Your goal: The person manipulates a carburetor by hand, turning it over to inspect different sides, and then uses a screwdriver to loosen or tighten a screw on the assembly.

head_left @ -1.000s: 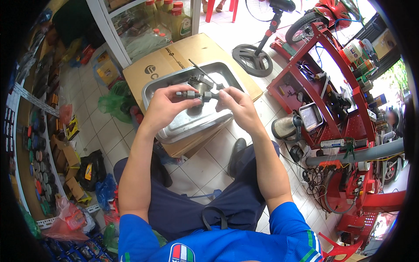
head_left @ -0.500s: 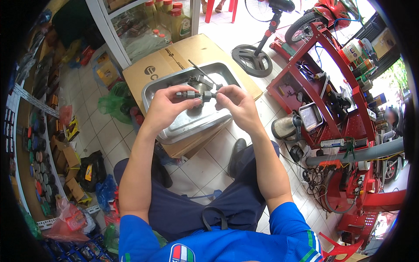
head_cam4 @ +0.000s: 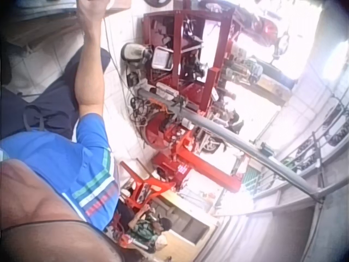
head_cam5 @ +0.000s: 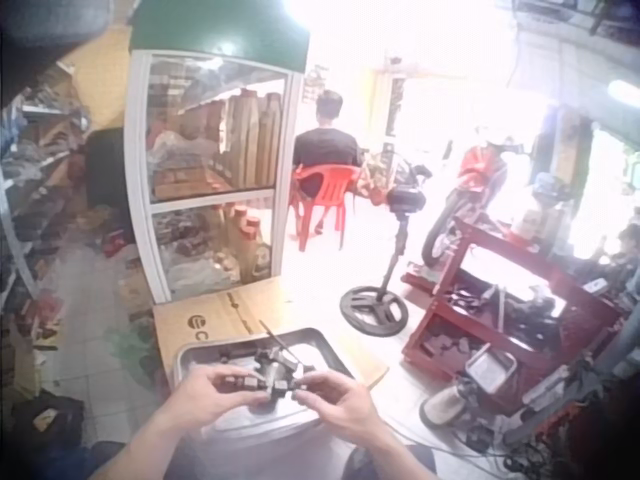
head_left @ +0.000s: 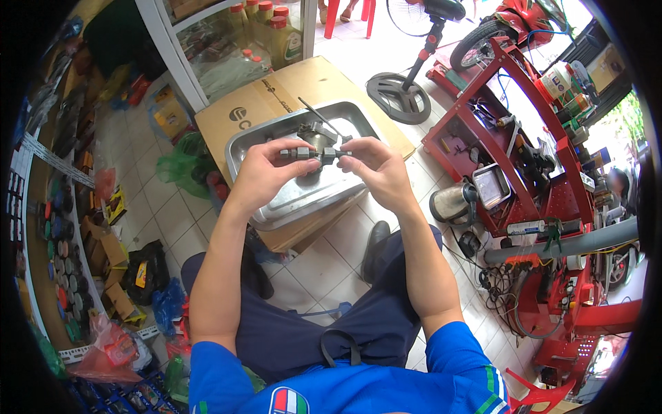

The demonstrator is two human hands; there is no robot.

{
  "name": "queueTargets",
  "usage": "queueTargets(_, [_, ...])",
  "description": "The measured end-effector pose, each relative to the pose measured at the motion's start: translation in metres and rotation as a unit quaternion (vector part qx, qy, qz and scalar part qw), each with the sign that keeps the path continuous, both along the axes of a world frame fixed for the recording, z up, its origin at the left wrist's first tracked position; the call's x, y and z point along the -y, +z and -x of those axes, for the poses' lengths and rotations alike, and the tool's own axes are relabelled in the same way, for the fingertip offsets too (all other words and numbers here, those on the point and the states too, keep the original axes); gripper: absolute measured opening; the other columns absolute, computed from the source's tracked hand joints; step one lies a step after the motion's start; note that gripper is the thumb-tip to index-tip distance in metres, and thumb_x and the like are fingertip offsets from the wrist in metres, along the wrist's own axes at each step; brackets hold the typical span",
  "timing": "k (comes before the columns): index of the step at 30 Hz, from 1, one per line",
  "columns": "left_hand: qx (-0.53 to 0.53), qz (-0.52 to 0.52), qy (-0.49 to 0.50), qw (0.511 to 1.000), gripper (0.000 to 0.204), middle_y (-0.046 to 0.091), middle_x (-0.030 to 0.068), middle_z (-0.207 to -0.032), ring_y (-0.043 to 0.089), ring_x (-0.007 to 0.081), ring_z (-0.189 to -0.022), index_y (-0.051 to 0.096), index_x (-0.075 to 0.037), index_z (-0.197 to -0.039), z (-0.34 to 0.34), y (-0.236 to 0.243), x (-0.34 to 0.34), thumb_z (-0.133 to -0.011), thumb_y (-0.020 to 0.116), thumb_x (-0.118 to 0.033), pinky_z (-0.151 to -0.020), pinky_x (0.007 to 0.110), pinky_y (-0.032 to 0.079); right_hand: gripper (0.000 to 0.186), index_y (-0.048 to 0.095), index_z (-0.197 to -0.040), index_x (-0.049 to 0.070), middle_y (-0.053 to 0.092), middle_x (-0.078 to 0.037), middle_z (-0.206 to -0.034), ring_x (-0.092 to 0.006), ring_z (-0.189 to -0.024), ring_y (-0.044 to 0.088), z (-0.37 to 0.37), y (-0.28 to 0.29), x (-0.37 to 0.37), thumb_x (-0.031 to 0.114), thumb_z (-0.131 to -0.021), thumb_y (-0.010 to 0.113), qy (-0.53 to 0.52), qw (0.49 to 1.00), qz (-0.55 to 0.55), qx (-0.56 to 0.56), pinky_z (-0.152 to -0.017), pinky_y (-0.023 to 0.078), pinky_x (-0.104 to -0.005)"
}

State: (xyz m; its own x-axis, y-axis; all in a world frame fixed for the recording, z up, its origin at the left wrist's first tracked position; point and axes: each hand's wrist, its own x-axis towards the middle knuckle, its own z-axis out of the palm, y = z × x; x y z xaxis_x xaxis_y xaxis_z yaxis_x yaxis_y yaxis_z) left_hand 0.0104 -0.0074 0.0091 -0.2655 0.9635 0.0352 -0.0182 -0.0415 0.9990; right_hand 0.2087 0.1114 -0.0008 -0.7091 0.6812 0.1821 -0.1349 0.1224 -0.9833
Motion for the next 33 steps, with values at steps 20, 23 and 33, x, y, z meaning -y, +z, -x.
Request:
queueTargets(20, [-0.035,0.017,-0.001,0.999,0.027,0.072,0.0082,-0.099,0.069,0.0137,-0.089,0.069,0.001,-0.112,-0.002,0.003,-0.001,-0.086,0.076,-0.005,-0.083,0.026,0.056,0.027,0.064,-0.112,0.000,0.069,-0.006,-0.090,-0.0105,-0.082,0.064,-0.003,-0.020,-0.015,0.023,-0.099,0.064,-0.014,0.994,-0.039,0.104,-0.073,0.053,-0.0262])
queueTargets(23, [-0.023,0.023,-0.001,0.999,0.027,0.072,0.0085,-0.100,0.069,0.0136,-0.090,0.069,0.001,-0.112,0.000,-0.001,-0.001,-0.086,0.076,-0.005,-0.083,0.026,0.057,0.027,0.064,-0.111,0.001,0.068,-0.005,-0.088,-0.0106,-0.081,0.064,-0.004,-0.022,-0.017,0.025,-0.100,0.061,-0.032,0.995,-0.030,0.090,-0.072,0.053,-0.0261])
queueTargets(33, [-0.019,0.015,0.003,1.000,0.027,0.072,0.0096,-0.098,0.070,0.0150,-0.091,0.068,0.002,-0.112,0.001,-0.003,-0.002,-0.087,0.074,-0.004,-0.084,0.028,0.058,0.020,0.060,-0.112,-0.001,0.068,-0.006,-0.091,-0.0117,-0.085,0.066,-0.002,-0.012,-0.010,0.009,-0.095,0.066,0.016,0.999,0.000,0.042,-0.074,0.054,-0.0268])
